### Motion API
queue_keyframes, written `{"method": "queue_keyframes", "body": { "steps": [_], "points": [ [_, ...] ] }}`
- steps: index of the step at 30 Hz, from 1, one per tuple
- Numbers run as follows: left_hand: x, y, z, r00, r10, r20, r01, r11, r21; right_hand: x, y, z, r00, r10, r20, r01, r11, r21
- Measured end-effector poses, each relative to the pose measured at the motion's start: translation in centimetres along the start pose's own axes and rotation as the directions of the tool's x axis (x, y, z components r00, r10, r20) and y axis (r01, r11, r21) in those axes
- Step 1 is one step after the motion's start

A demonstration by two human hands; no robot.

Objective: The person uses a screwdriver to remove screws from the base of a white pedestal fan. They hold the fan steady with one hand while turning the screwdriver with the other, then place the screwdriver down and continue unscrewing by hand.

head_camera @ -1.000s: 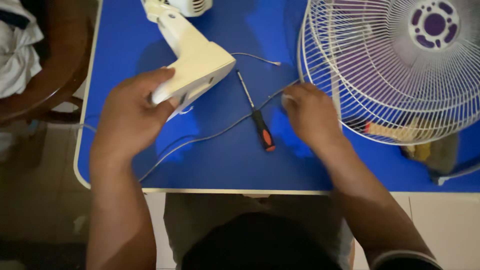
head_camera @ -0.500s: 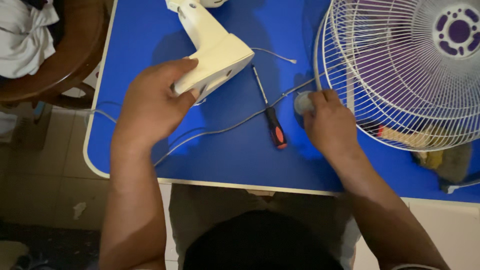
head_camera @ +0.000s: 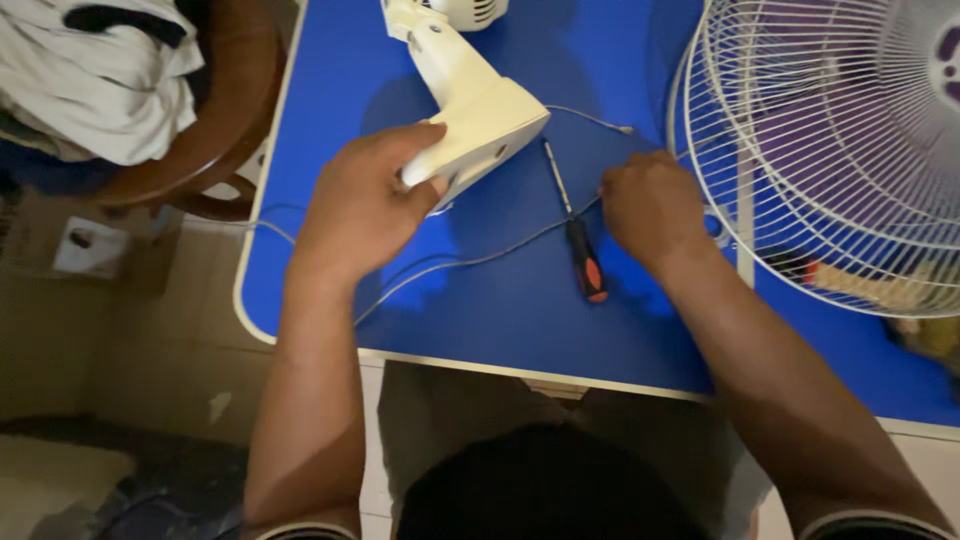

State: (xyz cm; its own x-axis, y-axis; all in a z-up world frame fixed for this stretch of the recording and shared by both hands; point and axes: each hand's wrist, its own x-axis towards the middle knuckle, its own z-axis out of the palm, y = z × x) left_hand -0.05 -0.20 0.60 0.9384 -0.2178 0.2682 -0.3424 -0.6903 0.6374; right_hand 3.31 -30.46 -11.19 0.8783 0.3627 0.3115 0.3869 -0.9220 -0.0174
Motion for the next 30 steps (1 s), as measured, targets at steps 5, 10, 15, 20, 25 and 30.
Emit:
{"method": "queue_keyframes", "body": {
  "steps": [5,10,15,20,25,30],
  "points": [
    [0.3,0.2,0.2,0.999,-0.040,0.011,0.040,0.999,-0.001,0.0,0.6,0.2,0.992,0.037,0.124,-0.037,0.999,-0.001],
    [0.1,0.6,0.3,1.000,0.003,0.009,-0.003,1.000,0.016,0.7,0.5,0.5,0.982,0.089,0.168,-0.096,0.995,0.035],
    [-1.1,0.4,0.2,0.996,-0.082,0.022,0.082,0.996,0.029,0.5,0.3,1.1,0.982,0.118,0.149,-0.130,0.989,0.074],
    [-1.9,-0.9,-0.1,0.996,-0.083,0.021,0.085,0.993,-0.086,1.1,0.2,2.1,0.959,0.206,0.196,-0.218,0.975,0.037],
    [-2.8,-2.1,-0.2,0.986,-0.156,0.062,0.166,0.957,-0.238,0.1,0.0,3.4,0.985,0.164,0.059,-0.166,0.986,0.025],
    [-2.9,-1.9,-0.7,0.981,-0.184,0.067,0.193,0.965,-0.178,0.2,-0.1,3.3,0.990,0.115,-0.076,-0.108,0.990,0.091]
  ]
}}
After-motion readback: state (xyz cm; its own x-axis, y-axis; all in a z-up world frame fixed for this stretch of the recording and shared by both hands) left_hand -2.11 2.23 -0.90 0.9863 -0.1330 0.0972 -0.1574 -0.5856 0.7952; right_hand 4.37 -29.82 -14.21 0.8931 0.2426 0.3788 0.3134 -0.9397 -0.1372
